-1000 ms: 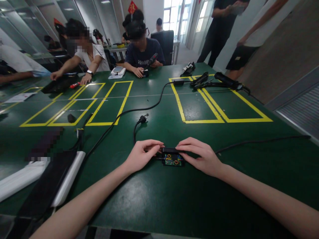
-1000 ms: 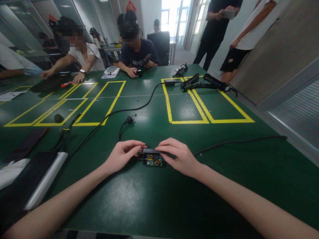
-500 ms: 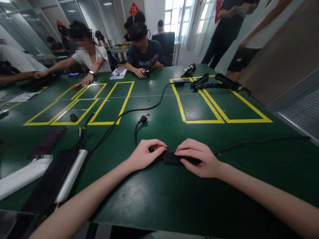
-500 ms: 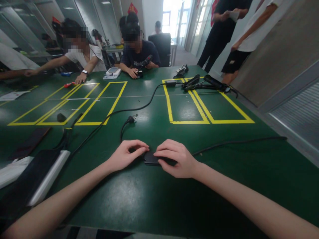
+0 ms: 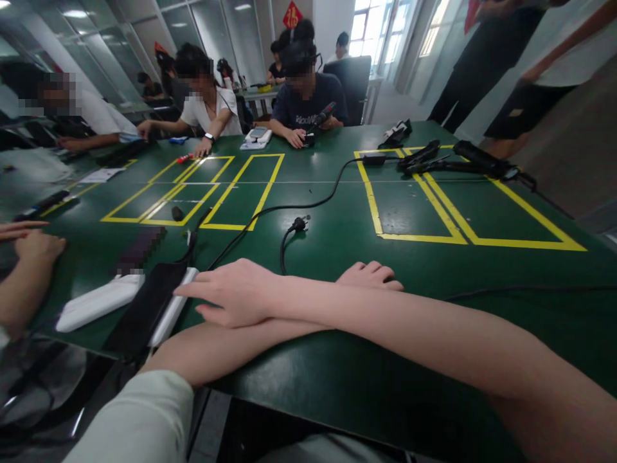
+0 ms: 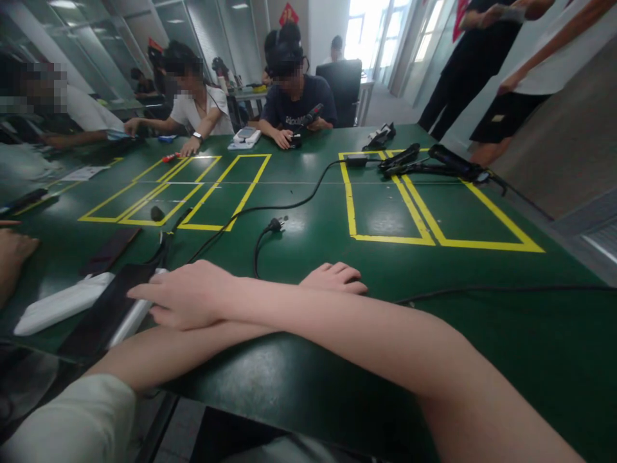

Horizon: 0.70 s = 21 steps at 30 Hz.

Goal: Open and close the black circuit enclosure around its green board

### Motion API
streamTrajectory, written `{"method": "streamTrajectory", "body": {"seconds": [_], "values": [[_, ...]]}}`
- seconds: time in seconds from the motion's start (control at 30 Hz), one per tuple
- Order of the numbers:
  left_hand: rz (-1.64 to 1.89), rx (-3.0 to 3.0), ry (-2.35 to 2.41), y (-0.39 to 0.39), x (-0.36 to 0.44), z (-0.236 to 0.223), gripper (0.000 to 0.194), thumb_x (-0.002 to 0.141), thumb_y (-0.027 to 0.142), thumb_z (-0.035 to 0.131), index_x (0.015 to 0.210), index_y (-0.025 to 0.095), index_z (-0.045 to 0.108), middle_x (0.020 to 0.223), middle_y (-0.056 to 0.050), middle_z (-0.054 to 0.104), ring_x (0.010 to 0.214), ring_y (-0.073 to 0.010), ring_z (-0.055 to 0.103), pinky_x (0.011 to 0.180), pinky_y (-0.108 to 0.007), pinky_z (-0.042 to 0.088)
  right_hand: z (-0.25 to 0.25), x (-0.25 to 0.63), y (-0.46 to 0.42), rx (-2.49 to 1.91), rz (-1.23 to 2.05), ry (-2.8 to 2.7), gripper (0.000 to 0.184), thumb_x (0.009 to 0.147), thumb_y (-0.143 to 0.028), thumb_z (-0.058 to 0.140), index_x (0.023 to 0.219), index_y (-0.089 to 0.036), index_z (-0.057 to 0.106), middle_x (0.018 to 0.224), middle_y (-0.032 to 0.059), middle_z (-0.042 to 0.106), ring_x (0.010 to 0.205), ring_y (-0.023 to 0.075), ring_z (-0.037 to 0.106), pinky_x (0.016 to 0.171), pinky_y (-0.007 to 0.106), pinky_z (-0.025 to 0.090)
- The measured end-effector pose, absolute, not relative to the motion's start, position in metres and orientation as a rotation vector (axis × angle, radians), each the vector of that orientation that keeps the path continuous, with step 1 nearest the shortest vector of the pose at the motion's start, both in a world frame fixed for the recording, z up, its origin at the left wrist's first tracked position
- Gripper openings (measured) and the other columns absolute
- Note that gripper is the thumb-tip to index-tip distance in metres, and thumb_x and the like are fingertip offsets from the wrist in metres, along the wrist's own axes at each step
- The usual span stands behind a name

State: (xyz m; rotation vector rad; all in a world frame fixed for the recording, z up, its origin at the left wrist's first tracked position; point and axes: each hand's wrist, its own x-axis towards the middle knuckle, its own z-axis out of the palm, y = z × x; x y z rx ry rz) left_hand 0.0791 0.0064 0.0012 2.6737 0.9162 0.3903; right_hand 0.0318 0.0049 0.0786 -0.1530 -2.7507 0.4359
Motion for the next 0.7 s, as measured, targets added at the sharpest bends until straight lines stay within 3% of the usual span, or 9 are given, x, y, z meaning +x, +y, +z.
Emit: {"method": "streamTrajectory", "body": {"seconds": [0.17, 0.4, 0.57, 0.7], "values": [[0.061, 2.933, 0.866, 0.017, 0.111, 0.003, 0.030, 0.109, 0.029, 0.047, 0.136, 0.023, 0.060, 0.146, -0.014, 0.057, 0.139, -0.0293, 0.049, 0.098, -0.039, 0.046, 0.072, -0.020, -0.001, -0.275, 0.524, -2.912, 0.052, 0.104, -0.024, 0.046, 0.156, -0.025, 0.046, 0.130, 0.0099, 0.075, 0.112, 0.0287, 0.074, 0.088, 0.043, 0.061], [-0.066, 2.971, 0.860, 0.016, 0.115, 0.007, 0.038, 0.111, 0.034, 0.042, 0.144, 0.022, 0.055, 0.153, -0.014, 0.052, 0.145, -0.0295, 0.043, 0.102, -0.039, 0.044, 0.063, -0.035, 0.002, -0.271, 0.549, -3.004, 0.059, 0.101, -0.022, 0.054, 0.159, -0.022, 0.044, 0.132, 0.0139, 0.074, 0.114, 0.0304, 0.073, 0.088, 0.044, 0.063], [-0.096, 2.953, 0.847, 0.016, 0.116, 0.007, 0.040, 0.110, 0.033, 0.041, 0.146, 0.020, 0.052, 0.152, -0.015, 0.053, 0.145, -0.0300, 0.043, 0.101, -0.040, 0.046, 0.058, -0.022, 0.003, -0.234, 0.639, -2.885, 0.064, 0.102, -0.026, 0.054, 0.163, -0.027, 0.036, 0.136, 0.0091, 0.072, 0.112, 0.0281, 0.074, 0.087, 0.041, 0.061], [-0.027, 2.954, 0.880, 0.013, 0.116, 0.009, 0.037, 0.110, 0.029, 0.041, 0.142, 0.020, 0.054, 0.148, -0.014, 0.056, 0.142, -0.0272, 0.048, 0.099, -0.037, 0.048, 0.055, 0.025, 0.007, -0.355, 0.699, -2.816, 0.058, 0.102, -0.027, 0.055, 0.159, -0.028, 0.044, 0.134, 0.0073, 0.074, 0.107, 0.0273, 0.074, 0.084, 0.040, 0.058]]}}
